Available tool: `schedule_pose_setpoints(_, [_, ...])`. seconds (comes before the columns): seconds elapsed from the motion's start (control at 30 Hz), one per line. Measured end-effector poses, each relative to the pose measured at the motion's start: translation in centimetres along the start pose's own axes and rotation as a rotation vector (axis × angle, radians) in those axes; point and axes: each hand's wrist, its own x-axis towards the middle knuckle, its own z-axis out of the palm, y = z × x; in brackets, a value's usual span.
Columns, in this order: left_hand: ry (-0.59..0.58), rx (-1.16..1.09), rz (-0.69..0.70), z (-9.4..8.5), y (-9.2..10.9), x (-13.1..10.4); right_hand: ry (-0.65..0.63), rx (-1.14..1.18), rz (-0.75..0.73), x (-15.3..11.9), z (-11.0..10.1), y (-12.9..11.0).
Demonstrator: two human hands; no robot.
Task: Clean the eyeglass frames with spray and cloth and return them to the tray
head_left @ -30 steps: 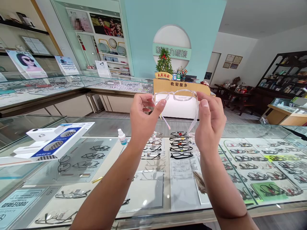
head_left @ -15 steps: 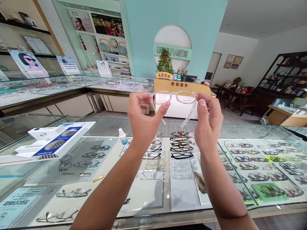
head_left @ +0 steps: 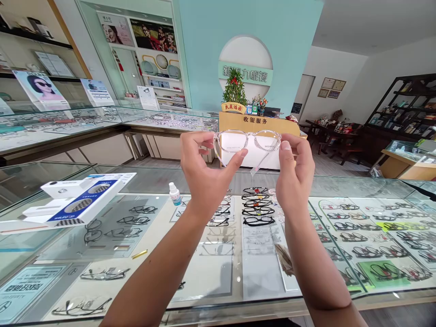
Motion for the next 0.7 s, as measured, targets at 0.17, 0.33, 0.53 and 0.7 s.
schedule_pose_setpoints(0.17, [0.010, 0.005, 0.041, 0.1, 0.0, -0.1, -0.016, -0.002, 0.015, 0.0, 0.1, 0.3])
schedule_pose_setpoints(0.33, [0.033, 0.071, 0.098, 0.1, -0.4, -0.1, -0.013, 0.017, 0.027, 0.0, 0.1, 0.1])
schedule_pose_setpoints(0.53, [-0.032, 0.002, 0.022, 0.6, -1.8, -0.1, 0.045, 0.067, -0.044, -0.1, 0.1, 0.1])
schedule_pose_setpoints(0.7, [-0.066, -0.059, -0.026, 0.9, -2.4, -0.1, 0.047, 0.093, -0.061, -0.1, -0.1, 0.0])
